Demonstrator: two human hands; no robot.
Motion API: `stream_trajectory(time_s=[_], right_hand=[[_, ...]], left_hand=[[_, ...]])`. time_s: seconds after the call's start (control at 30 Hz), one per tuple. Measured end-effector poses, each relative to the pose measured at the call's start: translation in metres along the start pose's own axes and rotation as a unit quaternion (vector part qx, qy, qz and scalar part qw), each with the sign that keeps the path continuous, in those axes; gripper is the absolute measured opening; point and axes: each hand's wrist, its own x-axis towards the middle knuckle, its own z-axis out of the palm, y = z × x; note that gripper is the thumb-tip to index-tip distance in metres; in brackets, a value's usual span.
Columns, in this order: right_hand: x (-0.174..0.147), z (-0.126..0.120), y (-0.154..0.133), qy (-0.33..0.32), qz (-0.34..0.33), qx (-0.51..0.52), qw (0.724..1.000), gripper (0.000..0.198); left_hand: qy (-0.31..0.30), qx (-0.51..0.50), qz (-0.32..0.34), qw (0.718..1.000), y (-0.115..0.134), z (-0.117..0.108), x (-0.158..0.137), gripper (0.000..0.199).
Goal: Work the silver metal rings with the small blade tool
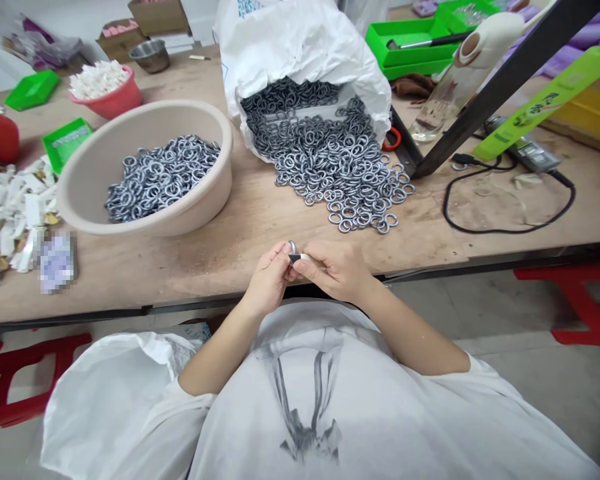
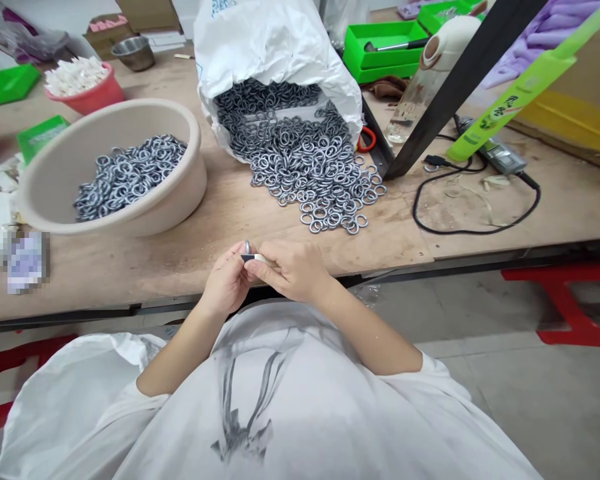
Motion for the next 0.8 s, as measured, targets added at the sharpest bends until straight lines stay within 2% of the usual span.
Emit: stream_trajectory(time_s=[0.1,0.2,0.27,0.4,0.47,0.53,0.6,0.67,0.7,0.73,0.8], right_hand=[[0.003,0.000,0.009,-0.023,0.025,0.001,0.999,0.049],[0.010,-0.002,0.027,-0.012,0.143,-0.074,0.987,0.051],[0.016,-0.005,0.041,-0.001,0.229,-0.162,0.960,0.047],[0.024,-0.010,0.060,-0.012,0.315,-0.288,0.904,0.036],[0.027,-0.011,0.066,-0.025,0.327,-0.306,0.894,0.033],[0.027,-0.012,0.068,-0.023,0.325,-0.298,0.897,0.027],[0.027,-0.013,0.067,0.002,0.313,-0.232,0.921,0.022],[0.026,-0.011,0.059,0.032,0.286,-0.070,0.955,0.023],[0.026,-0.008,0.053,0.048,0.266,0.036,0.962,0.027],[0.025,-0.004,0.046,0.062,0.245,0.141,0.957,0.032],[0.024,0.005,0.030,0.072,0.217,0.311,0.922,0.041]], left_hand=[[-0.037,0.014,0.001,0.999,0.000,-0.006,-0.003,0.047],[-0.135,0.053,0.008,0.989,-0.001,-0.013,-0.009,0.046],[-0.168,0.067,0.007,0.984,-0.001,-0.016,-0.011,0.046],[-0.125,0.052,-0.018,0.991,-0.001,-0.019,-0.009,0.040],[-0.107,0.035,-0.037,0.993,-0.002,-0.019,-0.006,0.034],[-0.086,0.014,-0.048,0.995,-0.002,-0.020,-0.003,0.031],[-0.051,-0.007,-0.053,0.997,-0.003,-0.022,0.001,0.028],[-0.009,-0.026,-0.054,0.998,-0.003,-0.024,0.005,0.021],[0.009,-0.035,-0.051,0.998,-0.003,-0.025,0.007,0.017],[0.021,-0.040,-0.046,0.998,-0.003,-0.024,0.008,0.016],[0.029,-0.044,-0.028,0.998,-0.005,-0.020,0.009,0.022]])
